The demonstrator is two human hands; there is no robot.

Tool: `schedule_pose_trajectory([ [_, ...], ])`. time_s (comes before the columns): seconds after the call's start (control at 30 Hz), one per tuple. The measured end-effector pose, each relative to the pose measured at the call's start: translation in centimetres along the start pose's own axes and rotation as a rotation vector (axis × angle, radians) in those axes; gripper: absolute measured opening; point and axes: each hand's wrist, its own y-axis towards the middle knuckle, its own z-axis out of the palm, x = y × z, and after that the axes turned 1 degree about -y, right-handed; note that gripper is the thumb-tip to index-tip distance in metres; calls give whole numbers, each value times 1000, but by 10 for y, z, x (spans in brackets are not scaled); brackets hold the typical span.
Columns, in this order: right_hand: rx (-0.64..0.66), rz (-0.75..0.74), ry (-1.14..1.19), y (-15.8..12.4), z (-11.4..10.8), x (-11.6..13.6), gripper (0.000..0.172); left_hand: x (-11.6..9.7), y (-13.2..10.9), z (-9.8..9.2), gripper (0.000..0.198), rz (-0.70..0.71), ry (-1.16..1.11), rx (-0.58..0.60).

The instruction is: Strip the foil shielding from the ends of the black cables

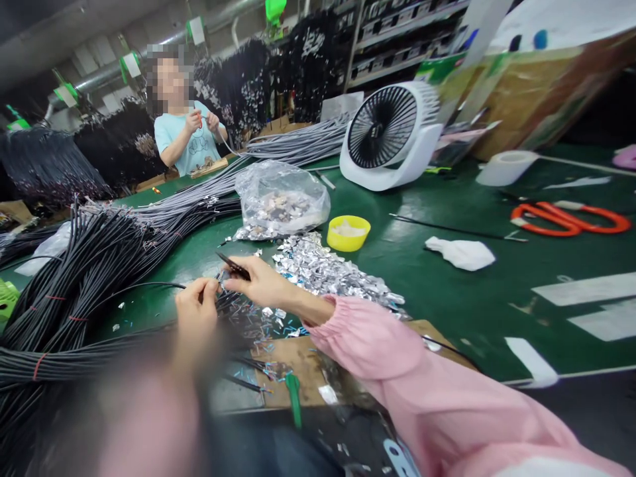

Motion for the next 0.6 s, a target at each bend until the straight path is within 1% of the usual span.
schedule_pose_trajectory([
  [0.07, -132, -94, -175, -1, 1, 0, 13, 0, 0, 0, 30, 4, 15, 15],
  [0.1, -203, -129, -244, -2, 0, 0, 9, 1, 0, 0, 31, 3, 20, 16],
  [0.17, -317, -148, -286, -3, -1, 0, 7, 1, -1, 0, 31, -7, 21, 2],
  [0.2, -343, -137, -271, -4, -2, 0, 7, 1, -1, 0, 31, -15, 17, -6],
  [0.27, -323, -107, -224, -5, -3, -1, 12, 1, -2, -1, 32, -27, 1, -7],
  [0.37, -199, -110, -183, -4, -4, -2, 16, 2, -2, -1, 31, -21, -2, -1],
  [0.53, -68, -32, -79, -2, -1, -8, 9, 1, -2, 2, 24, 19, 29, -26],
  [0.6, -68, -70, -166, -2, -1, -7, 4, 2, -2, 4, 24, 25, 34, -31],
])
